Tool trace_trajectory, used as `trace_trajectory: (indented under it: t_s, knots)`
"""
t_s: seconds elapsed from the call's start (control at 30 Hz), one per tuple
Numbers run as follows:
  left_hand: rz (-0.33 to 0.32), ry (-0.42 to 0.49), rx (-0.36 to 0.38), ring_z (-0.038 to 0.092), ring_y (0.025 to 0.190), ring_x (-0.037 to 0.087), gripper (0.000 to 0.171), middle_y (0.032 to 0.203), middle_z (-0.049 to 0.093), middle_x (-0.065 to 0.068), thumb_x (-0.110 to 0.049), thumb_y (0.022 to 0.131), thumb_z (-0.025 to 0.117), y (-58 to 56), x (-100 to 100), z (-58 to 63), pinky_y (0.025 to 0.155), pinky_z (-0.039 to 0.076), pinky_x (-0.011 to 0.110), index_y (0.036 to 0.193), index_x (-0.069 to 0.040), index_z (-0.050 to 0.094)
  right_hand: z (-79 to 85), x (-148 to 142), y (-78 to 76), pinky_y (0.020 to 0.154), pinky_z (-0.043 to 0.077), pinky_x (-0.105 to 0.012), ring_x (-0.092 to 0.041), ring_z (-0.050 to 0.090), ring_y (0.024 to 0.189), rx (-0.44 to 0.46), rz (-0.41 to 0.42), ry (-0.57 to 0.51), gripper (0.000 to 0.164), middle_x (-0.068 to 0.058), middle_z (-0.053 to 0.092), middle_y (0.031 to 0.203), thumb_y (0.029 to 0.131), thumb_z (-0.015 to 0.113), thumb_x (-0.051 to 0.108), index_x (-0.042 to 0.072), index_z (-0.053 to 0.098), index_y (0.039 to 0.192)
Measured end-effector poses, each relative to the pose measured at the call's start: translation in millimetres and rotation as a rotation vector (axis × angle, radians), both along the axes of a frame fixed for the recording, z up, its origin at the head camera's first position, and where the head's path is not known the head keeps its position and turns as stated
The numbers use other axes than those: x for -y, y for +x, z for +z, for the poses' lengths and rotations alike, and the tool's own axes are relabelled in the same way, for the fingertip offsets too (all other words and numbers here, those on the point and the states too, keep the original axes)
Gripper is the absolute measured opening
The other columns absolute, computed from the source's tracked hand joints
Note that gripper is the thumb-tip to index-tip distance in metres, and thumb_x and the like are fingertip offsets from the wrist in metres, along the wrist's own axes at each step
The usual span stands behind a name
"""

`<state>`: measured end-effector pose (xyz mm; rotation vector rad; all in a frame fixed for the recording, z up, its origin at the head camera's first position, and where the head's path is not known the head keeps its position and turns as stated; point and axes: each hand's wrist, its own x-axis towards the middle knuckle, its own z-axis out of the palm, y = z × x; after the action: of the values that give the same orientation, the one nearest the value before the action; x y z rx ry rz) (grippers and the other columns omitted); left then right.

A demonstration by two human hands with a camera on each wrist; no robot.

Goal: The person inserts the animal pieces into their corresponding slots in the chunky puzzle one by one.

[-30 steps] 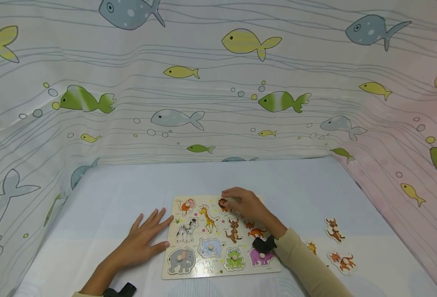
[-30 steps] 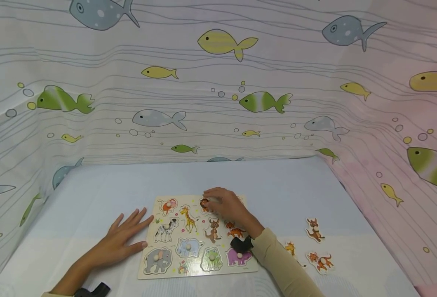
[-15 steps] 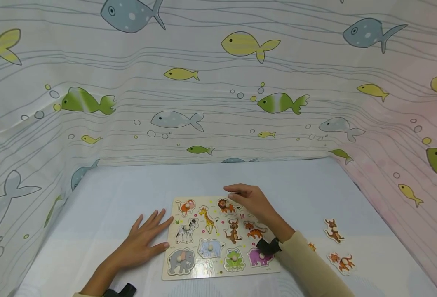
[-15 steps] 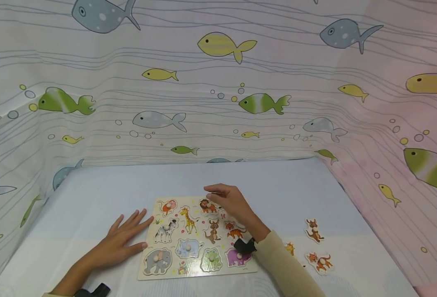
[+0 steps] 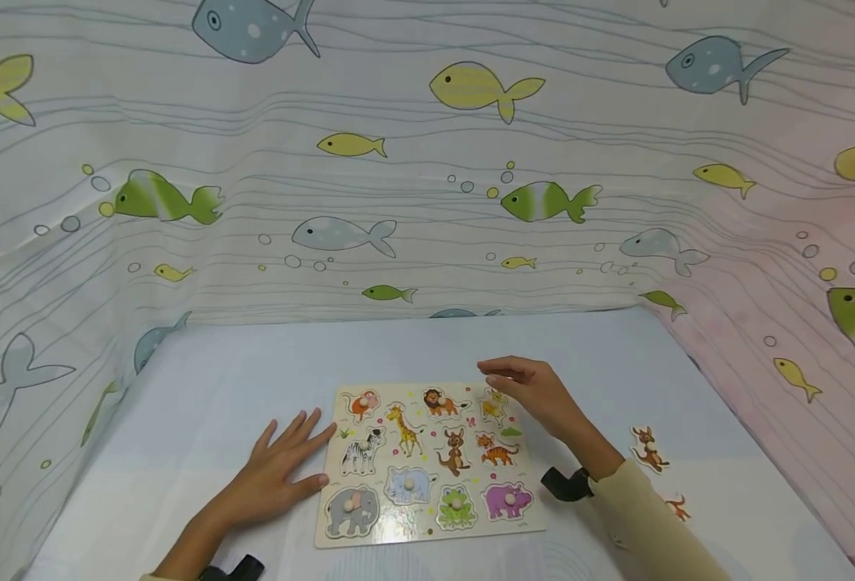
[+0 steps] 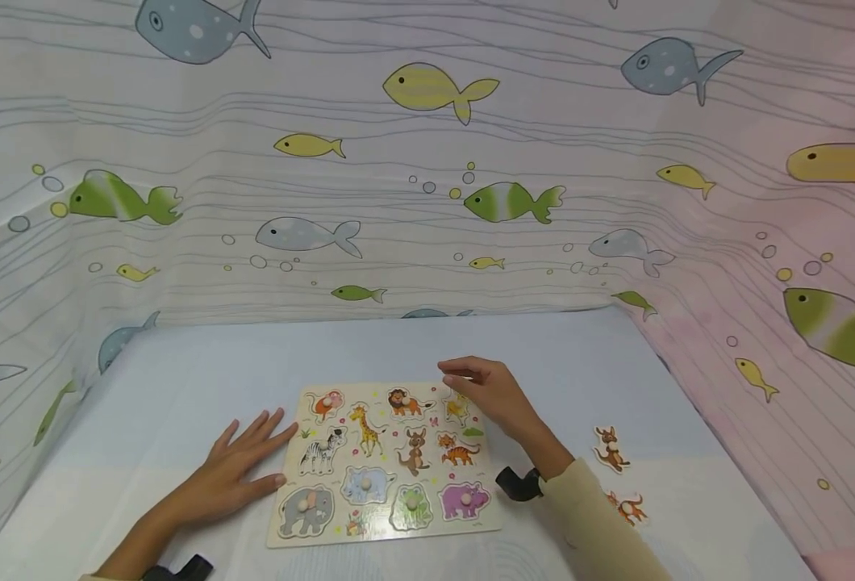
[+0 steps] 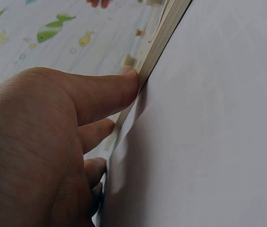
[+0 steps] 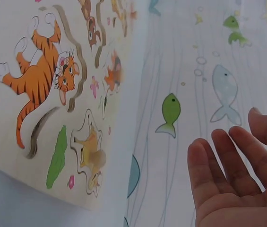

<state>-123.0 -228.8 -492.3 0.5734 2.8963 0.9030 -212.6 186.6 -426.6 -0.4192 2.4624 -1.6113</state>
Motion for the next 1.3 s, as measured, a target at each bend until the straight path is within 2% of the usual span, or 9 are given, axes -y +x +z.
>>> trace_trajectory:
  t_s: [0.13,0.33,0.5,0.63,0.83,0.9,1.03,1.13,1.3]
  knots:
    - [0.004,-0.004,-0.001,0.022,0.15,0.048,0.07,0.162,0.031,0.017,-0.048,0.088,0.069,0.6,0.1,-0.5,0.119,0.002,0.066,0.149,-0.021,0.049,1.0,-10.8,3.6,0.096,0.053,-0.023,-0.023,0.063,0.122,0.001,-0.014,0.005,0.04,-0.004,0.068,0.132,0.095,0.068,0.037,0.013,0.069,0.127]
    - [0.002,0.007,0.004,0.022,0.15,0.048,0.07,0.162,0.031,0.017,-0.048,0.088,0.069,0.3,-1.0,-0.9,0.119,0.002,0.067,0.149,-0.02,0.049,-0.3,-27.4,12.0,0.1,0.053,-0.028,-0.022,0.063,0.124,0.015,-0.057,0.034,0.041,-0.004,0.068,0.132,0.094,0.069,0.039,0.015,0.069,0.127]
    - [0.004,0.001,0.006,0.022,0.15,0.047,0.07,0.162,0.031,0.017,-0.049,0.088,0.069,0.4,-1.3,-1.4,0.119,0.003,0.067,0.149,-0.021,0.049,-2.0,-43.4,18.8,0.097,0.052,-0.021,-0.012,0.064,0.121,0.011,-0.084,0.062,0.034,-0.003,0.068,0.131,0.094,0.069,0.039,0.023,0.07,0.124]
    - [0.005,0.002,0.0,0.022,0.15,0.048,0.069,0.162,0.031,0.017,-0.049,0.089,0.068,1.0,-1.2,-0.4,0.119,0.002,0.066,0.149,-0.021,0.049,-1.1,-57.6,24.1,0.093,0.051,-0.016,-0.007,0.066,0.115,-0.012,-0.089,0.06,0.036,-0.008,0.068,0.132,0.095,0.069,0.037,0.019,0.069,0.125]
    - [0.005,0.02,-0.006,0.023,0.149,0.048,0.068,0.161,0.032,0.018,-0.05,0.089,0.067,1.8,-1.2,0.7,0.119,0.003,0.067,0.148,-0.02,0.05,-1.0,-79.4,33.0,0.092,0.051,-0.013,-0.019,0.067,0.119,-0.014,-0.111,0.065,0.037,-0.011,0.067,0.132,0.095,0.068,0.033,0.013,0.068,0.127]
    - [0.005,0.017,-0.003,0.023,0.15,0.048,0.069,0.162,0.032,0.017,-0.05,0.089,0.067,1.8,-1.0,0.4,0.119,0.003,0.066,0.149,-0.02,0.05,-1.6,-86.4,35.8,0.093,0.051,-0.013,-0.016,0.067,0.119,-0.01,-0.118,0.071,0.037,-0.012,0.067,0.132,0.096,0.068,0.033,0.012,0.068,0.127]
    - [0.006,0.012,-0.001,0.023,0.15,0.048,0.069,0.162,0.032,0.017,-0.051,0.089,0.067,1.5,-0.4,-0.2,0.119,0.002,0.066,0.149,-0.021,0.05,-1.6,-99.5,41.1,0.093,0.05,-0.012,-0.001,0.065,0.116,-0.008,-0.134,0.072,0.038,-0.014,0.067,0.133,0.097,0.066,0.033,0.011,0.067,0.128]
    - [0.006,0.006,-0.004,0.023,0.15,0.048,0.068,0.162,0.032,0.017,-0.051,0.089,0.067,1.0,0.0,-1.0,0.119,0.003,0.066,0.149,-0.021,0.05,0.1,-108.3,45.2,0.093,0.049,-0.011,0.005,0.062,0.115,-0.007,-0.152,0.074,0.038,-0.014,0.066,0.134,0.098,0.065,0.033,0.012,0.067,0.13]
    - [0.004,-0.002,-0.013,0.024,0.15,0.047,0.068,0.162,0.032,0.017,-0.051,0.089,0.067,-0.2,0.4,-3.4,0.119,0.003,0.066,0.149,-0.022,0.049,2.9,-120.8,51.5,0.092,0.048,-0.009,0.008,0.06,0.115,-0.017,-0.176,0.106,0.037,-0.01,0.067,0.134,0.099,0.063,0.033,0.015,0.066,0.131]
